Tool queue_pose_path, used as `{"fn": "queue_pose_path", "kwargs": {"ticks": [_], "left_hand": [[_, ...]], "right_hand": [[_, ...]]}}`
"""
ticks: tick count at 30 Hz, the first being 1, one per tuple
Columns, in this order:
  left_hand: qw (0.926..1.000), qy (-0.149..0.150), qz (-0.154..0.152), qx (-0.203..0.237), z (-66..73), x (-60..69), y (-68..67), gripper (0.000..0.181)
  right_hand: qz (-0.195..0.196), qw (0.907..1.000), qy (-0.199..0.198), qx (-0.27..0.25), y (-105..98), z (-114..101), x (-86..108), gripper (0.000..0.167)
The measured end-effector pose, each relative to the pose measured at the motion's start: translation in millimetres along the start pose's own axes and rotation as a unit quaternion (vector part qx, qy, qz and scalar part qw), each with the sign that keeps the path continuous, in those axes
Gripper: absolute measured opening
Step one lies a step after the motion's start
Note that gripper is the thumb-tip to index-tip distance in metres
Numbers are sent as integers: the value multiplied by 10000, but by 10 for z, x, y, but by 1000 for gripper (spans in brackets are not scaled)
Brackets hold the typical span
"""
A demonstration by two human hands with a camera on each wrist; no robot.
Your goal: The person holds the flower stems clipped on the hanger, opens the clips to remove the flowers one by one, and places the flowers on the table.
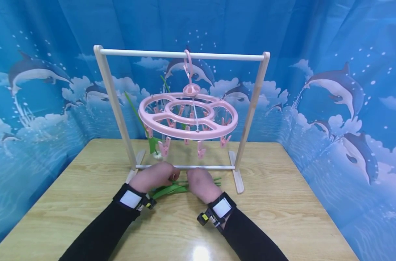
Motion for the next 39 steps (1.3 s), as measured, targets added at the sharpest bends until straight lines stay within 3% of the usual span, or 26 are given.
{"fn": "queue_pose_path", "kwargs": {"ticks": [2,5,8,12,16,20,28,39], "left_hand": [[10000,7,47,41,-7,-3,8,20],[9999,35,106,-7,-9,-8,12,23],[9996,110,192,-193,6,-14,15,26],[9978,216,363,-508,28,-29,47,26],[9961,264,475,-696,53,-47,72,25],[9963,146,534,-658,75,-59,68,24],[9929,200,856,-799,116,-46,43,22],[9742,321,1721,-1421,156,1,91,26]], "right_hand": [[-302,9990,312,87,-68,-70,-2,24],[-442,9977,457,230,-55,-69,-32,25],[-205,9980,281,521,228,128,-119,24],[-33,9981,118,603,444,293,-168,19],[-134,9987,227,435,172,94,-67,19],[-121,9976,328,605,-9,-72,-6,19],[-102,9957,395,837,-16,-94,-21,15],[41,9971,273,709,16,-88,-27,18]]}}
Point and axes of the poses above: each hand's wrist, its own x-axis away from the middle knuckle, its own y-axis out of the palm, z = x × y, the point moved 2 cm from there along -x, towards the middle knuckle, and after that the axes turned 7 degrees about x, right-handed, at the moved point
